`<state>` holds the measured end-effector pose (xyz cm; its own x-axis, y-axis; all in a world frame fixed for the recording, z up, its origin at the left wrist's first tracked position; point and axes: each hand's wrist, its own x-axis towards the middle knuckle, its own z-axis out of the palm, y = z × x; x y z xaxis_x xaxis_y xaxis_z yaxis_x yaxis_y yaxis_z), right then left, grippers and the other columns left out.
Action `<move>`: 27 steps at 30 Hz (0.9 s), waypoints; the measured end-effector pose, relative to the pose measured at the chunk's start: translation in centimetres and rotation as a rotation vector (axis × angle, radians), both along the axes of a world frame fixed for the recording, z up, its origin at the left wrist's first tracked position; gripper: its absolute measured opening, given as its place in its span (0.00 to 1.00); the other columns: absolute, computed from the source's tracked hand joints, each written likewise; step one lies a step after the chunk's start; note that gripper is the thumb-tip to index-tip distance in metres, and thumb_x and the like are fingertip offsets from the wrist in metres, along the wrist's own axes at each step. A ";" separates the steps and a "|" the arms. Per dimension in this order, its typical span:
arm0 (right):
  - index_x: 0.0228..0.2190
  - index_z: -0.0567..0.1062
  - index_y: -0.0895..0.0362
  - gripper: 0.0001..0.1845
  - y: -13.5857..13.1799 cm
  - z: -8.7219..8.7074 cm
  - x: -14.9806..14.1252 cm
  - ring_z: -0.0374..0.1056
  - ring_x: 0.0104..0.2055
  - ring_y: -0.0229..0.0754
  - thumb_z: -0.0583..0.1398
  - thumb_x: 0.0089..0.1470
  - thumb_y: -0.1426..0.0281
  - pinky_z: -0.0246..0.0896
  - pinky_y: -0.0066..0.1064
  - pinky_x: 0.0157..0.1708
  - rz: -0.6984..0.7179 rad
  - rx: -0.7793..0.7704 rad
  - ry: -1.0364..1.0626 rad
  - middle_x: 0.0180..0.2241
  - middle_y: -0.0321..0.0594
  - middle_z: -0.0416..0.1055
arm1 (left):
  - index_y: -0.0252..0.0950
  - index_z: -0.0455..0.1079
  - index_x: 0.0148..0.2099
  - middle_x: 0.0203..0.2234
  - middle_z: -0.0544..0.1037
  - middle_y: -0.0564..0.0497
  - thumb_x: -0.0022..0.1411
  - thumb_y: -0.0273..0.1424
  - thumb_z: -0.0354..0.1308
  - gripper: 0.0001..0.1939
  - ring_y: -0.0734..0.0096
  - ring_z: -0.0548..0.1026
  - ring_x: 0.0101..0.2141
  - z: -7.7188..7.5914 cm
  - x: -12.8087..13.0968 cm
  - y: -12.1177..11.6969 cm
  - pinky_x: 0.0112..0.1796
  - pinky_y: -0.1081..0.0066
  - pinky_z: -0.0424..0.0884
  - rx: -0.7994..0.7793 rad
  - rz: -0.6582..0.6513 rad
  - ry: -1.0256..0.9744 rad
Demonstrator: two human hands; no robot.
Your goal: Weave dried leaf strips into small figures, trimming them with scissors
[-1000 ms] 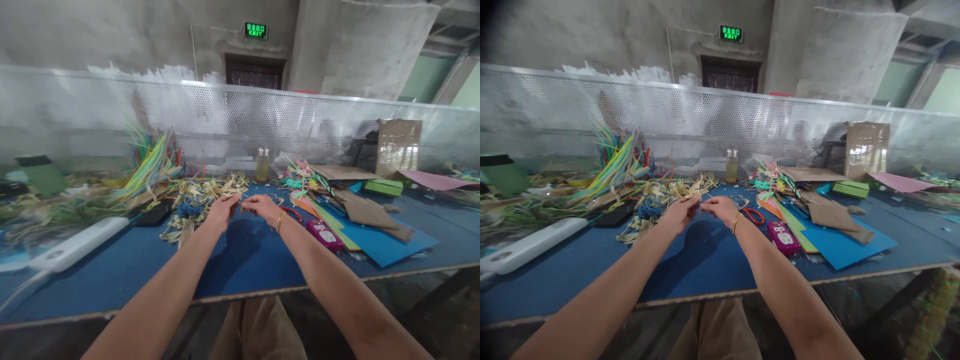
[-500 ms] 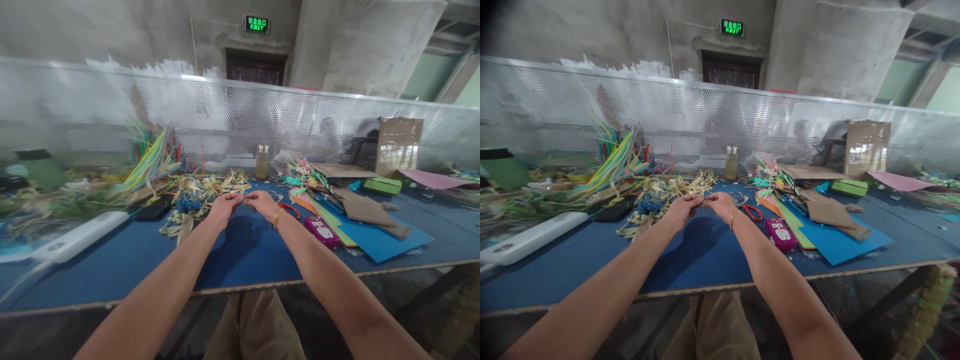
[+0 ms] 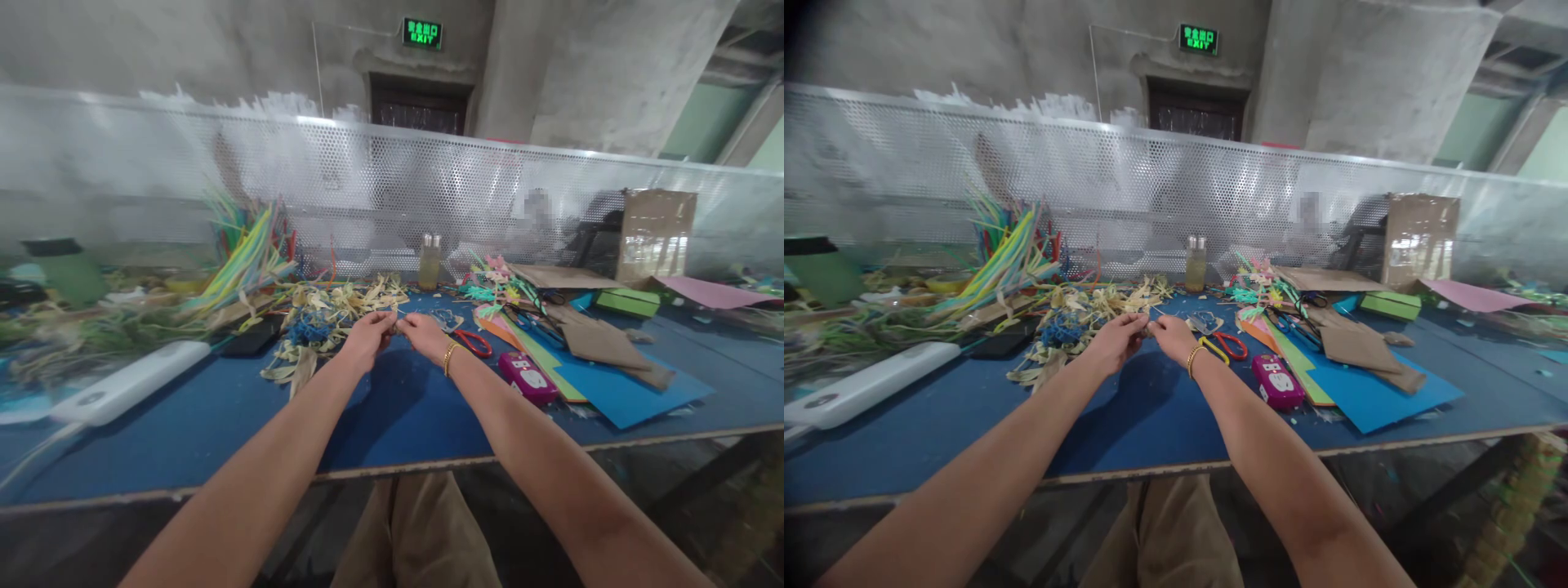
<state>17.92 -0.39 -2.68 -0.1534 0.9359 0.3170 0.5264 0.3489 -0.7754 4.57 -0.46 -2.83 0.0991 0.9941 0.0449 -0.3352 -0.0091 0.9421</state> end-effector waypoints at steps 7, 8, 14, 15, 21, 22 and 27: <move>0.18 0.63 0.57 0.11 -0.6 0.6 0.4 0.52 0.21 0.32 0.53 0.50 0.71 0.45 0.24 0.22 0.003 0.013 -0.069 0.16 0.30 0.57 | 0.34 0.70 0.30 0.21 0.71 0.55 0.36 0.23 0.69 0.15 0.83 0.67 0.20 0.0 -0.1 -0.1 0.23 0.80 0.61 -0.034 -0.068 -0.049; 0.18 0.63 0.57 0.11 -0.6 0.7 0.4 0.52 0.21 0.32 0.53 0.49 0.72 0.45 0.24 0.22 0.007 0.007 -0.072 0.17 0.30 0.57 | 0.34 0.71 0.30 0.21 0.71 0.54 0.37 0.23 0.69 0.15 0.82 0.67 0.20 -0.1 -0.1 0.0 0.23 0.79 0.61 -0.036 -0.062 -0.046; 0.18 0.64 0.57 0.10 -0.5 0.9 0.5 0.54 0.22 0.33 0.54 0.49 0.69 0.47 0.25 0.24 -0.019 0.009 -0.070 0.18 0.31 0.59 | 0.34 0.71 0.29 0.17 0.70 0.53 0.40 0.29 0.68 0.11 0.80 0.64 0.17 -0.3 -0.4 0.1 0.18 0.78 0.52 -0.009 -0.022 0.123; 0.18 0.64 0.57 0.11 -0.5 0.9 0.6 0.53 0.22 0.32 0.54 0.48 0.69 0.46 0.25 0.24 -0.023 0.001 -0.068 0.17 0.31 0.58 | 0.34 0.71 0.28 0.17 0.69 0.53 0.42 0.30 0.67 0.10 0.80 0.63 0.17 -0.3 -0.4 0.0 0.17 0.78 0.50 0.004 -0.014 0.163; 0.17 0.65 0.57 0.10 -0.6 1.3 0.8 0.51 0.20 0.32 0.54 0.47 0.69 0.44 0.26 0.22 -0.014 -0.113 0.010 0.16 0.30 0.57 | 0.34 0.70 0.26 0.14 0.63 0.56 0.47 0.34 0.64 0.08 0.82 0.55 0.14 -0.1 -0.4 -0.2 0.18 0.75 0.47 0.088 -0.034 0.290; 0.17 0.65 0.57 0.09 -0.6 1.3 0.8 0.52 0.20 0.32 0.54 0.46 0.69 0.45 0.26 0.23 -0.014 -0.139 0.044 0.16 0.31 0.58 | 0.34 0.70 0.25 0.13 0.62 0.57 0.47 0.33 0.63 0.08 0.82 0.54 0.14 0.0 -0.4 -0.3 0.18 0.75 0.47 0.097 -0.025 0.312; 0.18 0.66 0.58 0.07 -0.8 1.8 0.7 0.56 0.23 0.33 0.54 0.44 0.71 0.49 0.25 0.24 0.046 -0.193 0.211 0.20 0.33 0.63 | 0.35 0.66 0.22 0.16 0.66 0.54 0.50 0.32 0.59 0.09 0.79 0.59 0.17 0.6 -0.5 -0.6 0.21 0.75 0.52 0.155 0.015 0.403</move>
